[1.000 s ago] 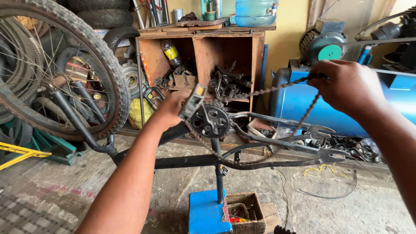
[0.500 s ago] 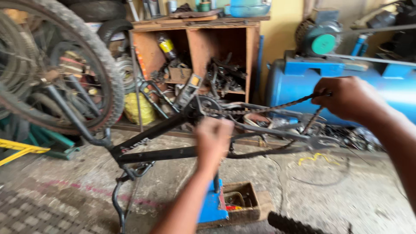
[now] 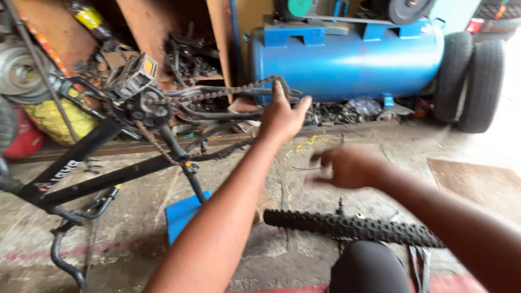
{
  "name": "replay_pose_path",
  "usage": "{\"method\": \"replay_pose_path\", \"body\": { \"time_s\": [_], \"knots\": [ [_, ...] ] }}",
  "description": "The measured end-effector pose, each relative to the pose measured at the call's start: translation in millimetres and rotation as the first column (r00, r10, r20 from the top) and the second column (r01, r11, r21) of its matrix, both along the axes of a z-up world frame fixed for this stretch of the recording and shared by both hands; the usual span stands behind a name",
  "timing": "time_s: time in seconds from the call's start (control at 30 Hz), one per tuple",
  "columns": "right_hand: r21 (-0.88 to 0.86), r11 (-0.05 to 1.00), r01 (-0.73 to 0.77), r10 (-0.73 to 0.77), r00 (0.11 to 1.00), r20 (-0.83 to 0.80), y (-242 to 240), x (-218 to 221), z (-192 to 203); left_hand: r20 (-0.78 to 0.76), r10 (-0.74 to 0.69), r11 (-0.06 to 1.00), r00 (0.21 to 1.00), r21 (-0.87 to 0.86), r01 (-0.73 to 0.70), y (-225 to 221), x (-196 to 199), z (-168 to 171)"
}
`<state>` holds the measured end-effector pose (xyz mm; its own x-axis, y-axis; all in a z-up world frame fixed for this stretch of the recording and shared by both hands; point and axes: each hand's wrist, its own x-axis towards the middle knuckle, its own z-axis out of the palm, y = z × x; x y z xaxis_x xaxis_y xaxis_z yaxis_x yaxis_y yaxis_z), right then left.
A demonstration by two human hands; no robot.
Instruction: The person threads a bicycle chain through the frame and over the rear gears, then rotates the pedal to check the chain movement on the rear wheel.
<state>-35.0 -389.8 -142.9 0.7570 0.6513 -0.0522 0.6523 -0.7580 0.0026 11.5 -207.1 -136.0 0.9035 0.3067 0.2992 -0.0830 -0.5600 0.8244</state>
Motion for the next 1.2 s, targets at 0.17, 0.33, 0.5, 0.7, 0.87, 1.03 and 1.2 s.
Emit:
{"method": "replay_pose_path", "body": {
  "time_s": [0.17,0.33,0.5,0.7,0.87,1.03,1.2],
  "knots": [
    [-0.33,0.933,-0.141,0.096,0.984,-0.149,-10.4,-46.8,-42.4,-0.176,0.037,0.865,0.984,0.499,0.056,-3.8,-10.1,-5.8],
    [-0.356,0.931,-0.075,0.002,0.98,-0.2,-40.6,-18.5,-52.9,-0.218,0.005,0.831,0.976,0.544,0.118,12.3,-22.3,-6.3],
    [-0.219,0.958,0.184,-0.144,0.972,0.188,-95.0,28.1,-54.9,-0.214,0.062,0.766,0.975,0.636,0.092,8.5,-18.0,-13.7],
    [-0.044,0.907,0.418,-0.407,0.9,0.154,-111.0,58.8,-70.4,0.11,0.074,0.694,0.991,0.708,-0.13,17.6,-2.9,-46.5],
    [0.06,0.936,0.348,-0.35,0.895,0.274,-106.5,86.5,-94.1,0.163,0.004,0.725,0.987,0.679,-0.115,23.4,-7.5,-49.4],
    [0.237,0.889,0.392,-0.45,0.847,0.283,-105.9,98.7,-85.6,0.219,-0.106,0.683,0.97,0.725,-0.089,28.0,-13.3,-47.6],
    [0.366,0.707,0.605,-0.666,0.744,0.054,-102.8,91.1,-54.2,0.273,-0.067,0.809,0.96,0.578,-0.108,20.9,-12.6,-61.9]
  ]
}}
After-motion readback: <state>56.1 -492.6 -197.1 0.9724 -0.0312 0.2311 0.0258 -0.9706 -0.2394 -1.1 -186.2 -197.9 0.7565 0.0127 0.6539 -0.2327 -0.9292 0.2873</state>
